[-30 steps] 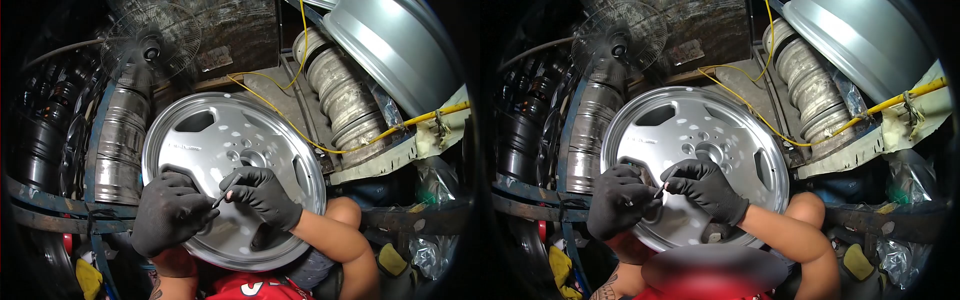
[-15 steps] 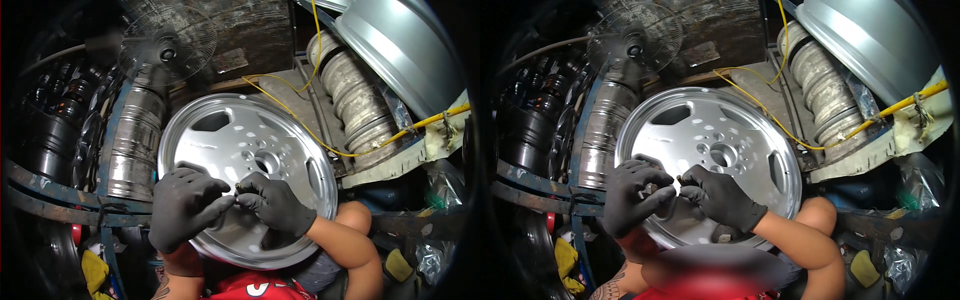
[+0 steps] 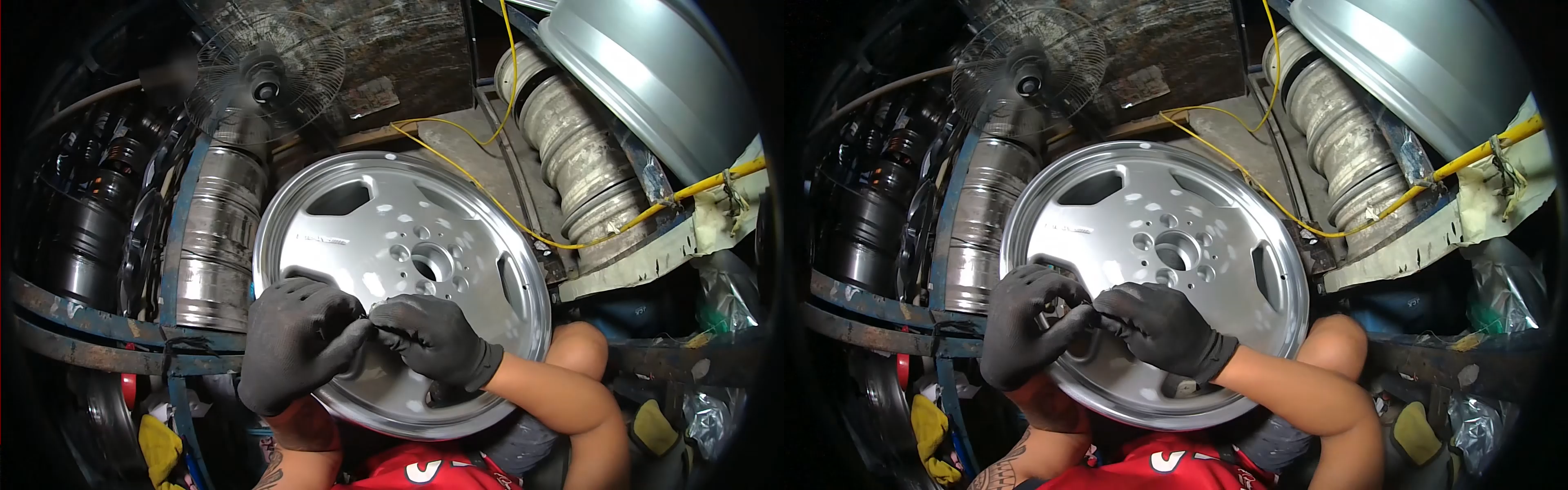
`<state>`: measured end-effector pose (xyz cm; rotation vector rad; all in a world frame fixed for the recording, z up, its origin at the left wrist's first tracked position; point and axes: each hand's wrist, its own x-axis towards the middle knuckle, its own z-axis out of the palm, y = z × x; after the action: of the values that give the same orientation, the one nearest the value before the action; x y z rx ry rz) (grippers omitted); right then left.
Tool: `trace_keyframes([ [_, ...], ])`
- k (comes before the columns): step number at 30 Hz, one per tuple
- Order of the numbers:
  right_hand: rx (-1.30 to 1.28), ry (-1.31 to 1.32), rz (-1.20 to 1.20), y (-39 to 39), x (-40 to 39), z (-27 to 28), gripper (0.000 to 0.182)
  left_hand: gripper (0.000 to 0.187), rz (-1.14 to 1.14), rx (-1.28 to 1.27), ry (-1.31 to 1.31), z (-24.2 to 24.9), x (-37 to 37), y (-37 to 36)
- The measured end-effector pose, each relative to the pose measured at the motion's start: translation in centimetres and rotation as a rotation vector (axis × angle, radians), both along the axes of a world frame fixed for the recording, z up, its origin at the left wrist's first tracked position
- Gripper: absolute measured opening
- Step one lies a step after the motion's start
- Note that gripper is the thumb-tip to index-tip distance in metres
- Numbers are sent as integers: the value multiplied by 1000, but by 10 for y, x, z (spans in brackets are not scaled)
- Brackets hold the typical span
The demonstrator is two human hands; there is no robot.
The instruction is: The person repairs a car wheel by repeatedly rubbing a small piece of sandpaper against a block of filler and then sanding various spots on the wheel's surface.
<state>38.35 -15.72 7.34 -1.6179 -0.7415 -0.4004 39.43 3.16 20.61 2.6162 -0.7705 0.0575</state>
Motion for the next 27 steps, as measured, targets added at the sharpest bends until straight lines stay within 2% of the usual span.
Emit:
trace_keyframes([
  [5,-13,-55,69,-10,3,6,43,19,-57,-60,-20,3,0,4],
  [8,8,-19,107,-11,-2,13,41,21,-174,-237,-16,0,1,12],
  [15,-60,-99,-50,-2,-16,10,41,20,-224,-252,4,2,2,15],
  [18,-121,-245,-86,-9,-9,14,44,22,-207,-249,20,4,1,14],
  [21,-615,-230,-84,-41,3,45,41,23,-175,-256,52,10,4,10],
  [23,-426,-332,-416,-58,19,21,31,21,-174,-318,58,11,8,14],
  [24,-316,-207,-462,-68,27,27,26,16,-105,-514,-27,-9,14,22],
  [25,-208,-79,-511,-76,34,33,22,12,131,-594,-2,-20,12,29],
  [27,-113,25,-495,-85,40,28,21,20,127,-629,-96,-31,36,44],
])
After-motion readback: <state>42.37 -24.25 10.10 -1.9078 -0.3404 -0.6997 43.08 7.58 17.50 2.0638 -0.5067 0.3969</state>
